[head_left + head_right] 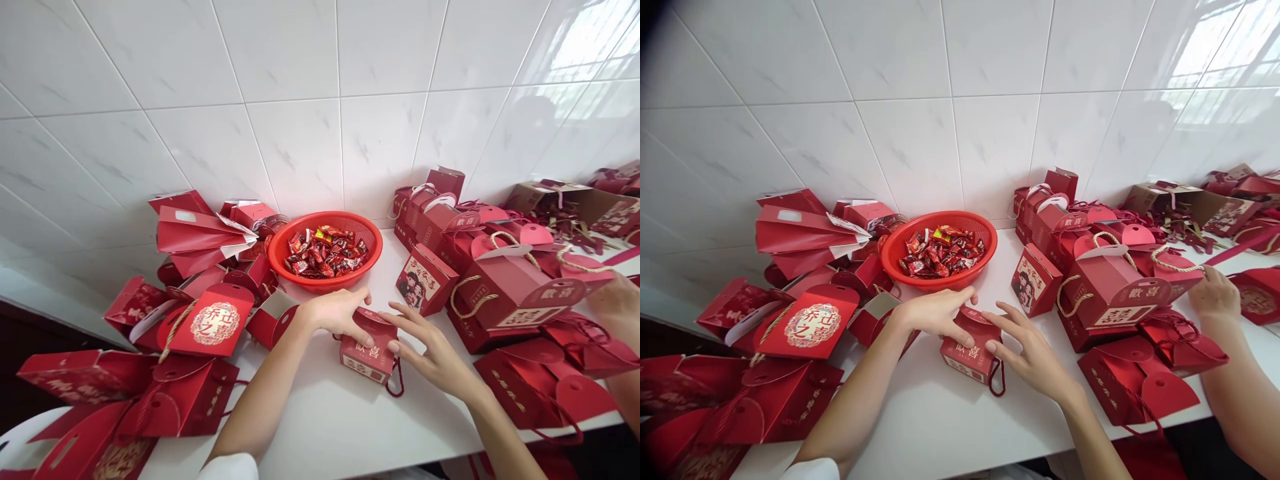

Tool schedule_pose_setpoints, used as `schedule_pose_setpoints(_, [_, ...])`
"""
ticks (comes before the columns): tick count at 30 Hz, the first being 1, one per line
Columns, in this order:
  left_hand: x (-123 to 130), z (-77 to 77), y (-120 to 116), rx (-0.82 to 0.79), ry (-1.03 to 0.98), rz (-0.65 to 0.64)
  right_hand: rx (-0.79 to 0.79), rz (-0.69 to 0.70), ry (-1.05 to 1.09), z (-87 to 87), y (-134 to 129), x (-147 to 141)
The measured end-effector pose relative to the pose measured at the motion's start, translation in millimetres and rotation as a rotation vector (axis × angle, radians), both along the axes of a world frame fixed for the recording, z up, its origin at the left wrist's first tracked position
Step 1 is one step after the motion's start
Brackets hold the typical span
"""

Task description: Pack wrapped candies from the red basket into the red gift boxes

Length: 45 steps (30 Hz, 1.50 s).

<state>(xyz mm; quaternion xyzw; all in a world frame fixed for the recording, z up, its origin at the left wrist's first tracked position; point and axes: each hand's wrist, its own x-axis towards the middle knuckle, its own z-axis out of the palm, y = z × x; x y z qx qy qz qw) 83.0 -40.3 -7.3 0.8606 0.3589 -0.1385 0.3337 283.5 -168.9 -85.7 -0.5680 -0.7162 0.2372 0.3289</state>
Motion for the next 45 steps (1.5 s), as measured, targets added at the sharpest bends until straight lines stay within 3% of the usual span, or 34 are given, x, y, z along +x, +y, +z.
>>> schedule_pose_setpoints(8, [1.1,0.2,-1.2,0.023,-0.031,-0.08,0.056,-0.03,-0.004,-19.3,-12.1,-7.6])
schedule_pose_setpoints(14, [1.7,1.9,0.0,-0.072,-0.068,-0.051,0.044,-0.046,0.028,-19.3,-11.2,-10.5])
schedule_pose_setpoints(19, [2.9,-4.0,1.8,-0.075,-0.035,0.055,0.081,-0.272,0.093,-17.6,-13.6,-15.1])
schedule_pose_setpoints(22, [2.7,-5.1,3.1,-0.153,-0.023,0.11,-0.071,-0.357,0.155,-18.9,-14.6,-16.0])
schedule_pose_setpoints(27, [2.3,-2.2,3.9,-0.206,0.016,0.129,-0.328,-0.143,0.507,-15.8,-16.6,-21.9])
schedule_pose_setpoints(31, [1.4,0.3,4.9,-0.128,0.039,0.067,-0.393,-0.138,0.829,-6.6,-15.4,-25.0])
schedule_pose_setpoints(34, [1.6,1.4,4.2,0.05,0.024,0.03,-0.395,-0.163,0.955,5.6,-12.0,-21.4])
schedule_pose_setpoints(39, [3.7,4.9,-3.2,0.266,-0.032,0.115,-0.237,-0.125,1.031,39.5,-5.0,-15.5])
schedule_pose_setpoints(42, [0.9,11.1,-7.4,0.247,-0.215,0.181,-0.185,-0.076,1.003,58.5,0.1,-16.7])
schedule_pose_setpoints(45, [-7.3,21.8,-9.7,0.08,-0.473,0.266,-0.171,-0.055,0.908,69.6,5.2,-18.5])
